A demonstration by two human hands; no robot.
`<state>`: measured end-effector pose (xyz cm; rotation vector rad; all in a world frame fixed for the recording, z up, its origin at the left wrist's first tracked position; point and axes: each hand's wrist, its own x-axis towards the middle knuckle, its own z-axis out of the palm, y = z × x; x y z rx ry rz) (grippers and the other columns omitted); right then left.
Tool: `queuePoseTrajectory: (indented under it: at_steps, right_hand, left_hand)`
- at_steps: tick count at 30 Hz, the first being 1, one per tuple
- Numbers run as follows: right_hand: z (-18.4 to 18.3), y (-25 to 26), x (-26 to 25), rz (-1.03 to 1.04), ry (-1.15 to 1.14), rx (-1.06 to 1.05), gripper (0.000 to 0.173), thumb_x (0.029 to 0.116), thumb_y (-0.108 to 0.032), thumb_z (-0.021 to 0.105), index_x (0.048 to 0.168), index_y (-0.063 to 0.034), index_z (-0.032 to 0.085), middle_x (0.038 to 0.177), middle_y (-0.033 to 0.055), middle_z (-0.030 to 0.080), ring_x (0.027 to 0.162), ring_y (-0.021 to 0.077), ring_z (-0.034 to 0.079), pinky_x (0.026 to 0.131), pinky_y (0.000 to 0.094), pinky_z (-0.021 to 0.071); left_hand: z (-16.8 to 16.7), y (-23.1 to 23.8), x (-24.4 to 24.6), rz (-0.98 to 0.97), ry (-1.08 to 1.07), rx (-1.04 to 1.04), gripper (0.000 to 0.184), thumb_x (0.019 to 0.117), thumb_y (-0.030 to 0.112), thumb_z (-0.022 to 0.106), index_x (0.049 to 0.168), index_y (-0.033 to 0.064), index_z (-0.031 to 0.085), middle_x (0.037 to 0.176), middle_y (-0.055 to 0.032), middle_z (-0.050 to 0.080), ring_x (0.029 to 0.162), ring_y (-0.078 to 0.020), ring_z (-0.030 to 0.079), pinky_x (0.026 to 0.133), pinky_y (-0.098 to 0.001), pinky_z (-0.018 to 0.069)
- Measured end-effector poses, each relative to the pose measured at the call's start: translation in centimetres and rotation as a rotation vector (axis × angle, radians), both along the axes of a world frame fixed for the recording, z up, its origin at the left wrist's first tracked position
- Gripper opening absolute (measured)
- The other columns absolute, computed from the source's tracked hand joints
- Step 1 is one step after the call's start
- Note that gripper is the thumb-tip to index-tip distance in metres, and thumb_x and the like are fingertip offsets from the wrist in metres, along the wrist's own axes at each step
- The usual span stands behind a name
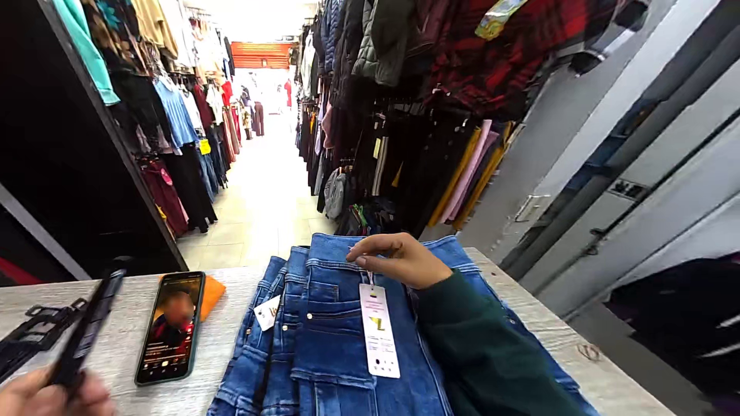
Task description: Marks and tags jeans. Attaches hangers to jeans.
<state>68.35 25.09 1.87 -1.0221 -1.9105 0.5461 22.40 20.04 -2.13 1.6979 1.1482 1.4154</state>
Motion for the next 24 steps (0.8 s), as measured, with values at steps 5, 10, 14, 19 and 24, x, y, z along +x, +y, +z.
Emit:
queuePoseTrajectory:
  at_steps: [5,10,14,19,24]
  right_hand:
    - [0.7,-2.5,-4.3,0.365,0.16,-0.148,0.044,0.0917,-0.041,0.074,0.128,-0.0168,0.067,0.071,-0.0041,0.066,0.06,0.0028,0.061,0.06,0.023,0.0552]
    - [1.1,-4.5,-8.7,0.213,0.362,0.024,0.035,0.0991,-0.049,0.061,0.108,-0.017,0.073,0.068,-0.0097,0.062,0.053,-0.0068,0.051,0.049,0.0127,0.0449]
    - [1.3,-5.3,-8.5,0.145,0.427,-0.029,0.009,0.0948,-0.021,0.064,0.099,-0.0173,0.071,0.071,-0.0064,0.065,0.057,-0.0037,0.055,0.053,0.0151,0.0479]
    - [0.8,-6.9,-8.0,0.159,0.493,-0.05,0.016,0.0854,-0.014,0.068,0.101,-0.0167,0.071,0.07,-0.0027,0.064,0.057,0.003,0.061,0.052,0.0188,0.0534]
    - [1.9,-8.1,-8.7,0.042,0.613,-0.114,0.016,0.0793,-0.009,0.068,0.093,-0.0147,0.073,0.065,-0.0012,0.063,0.048,0.003,0.058,0.042,0.0179,0.0491]
  left_hand:
    - [3.3,0.2,12.4,-0.306,0.194,0.191,0.046,0.111,0.034,0.039,0.121,-0.0075,0.056,0.084,-0.0045,0.066,0.068,-0.0086,0.065,0.062,-0.0292,0.0582]
    - [2.1,2.0,20.1,-0.48,0.208,0.502,0.049,0.1093,0.041,0.039,0.102,-0.0022,0.062,0.07,-0.0084,0.062,0.057,-0.0098,0.062,0.054,-0.0239,0.0548]
    - [1.7,1.7,20.3,-0.615,0.197,0.405,0.061,0.1087,0.047,0.032,0.102,-0.0065,0.061,0.062,-0.0085,0.058,0.05,-0.0134,0.06,0.049,-0.0297,0.0538]
    - [2.4,0.6,18.7,-0.784,0.134,0.321,0.053,0.1104,0.035,0.039,0.102,-0.012,0.061,0.066,-0.0142,0.061,0.054,-0.0164,0.061,0.055,-0.0315,0.0544]
    - [3.4,0.7,18.1,-1.012,0.056,0.036,0.049,0.1116,0.027,0.036,0.106,-0.0153,0.06,0.063,-0.0134,0.055,0.048,-0.0164,0.054,0.049,-0.0325,0.0492]
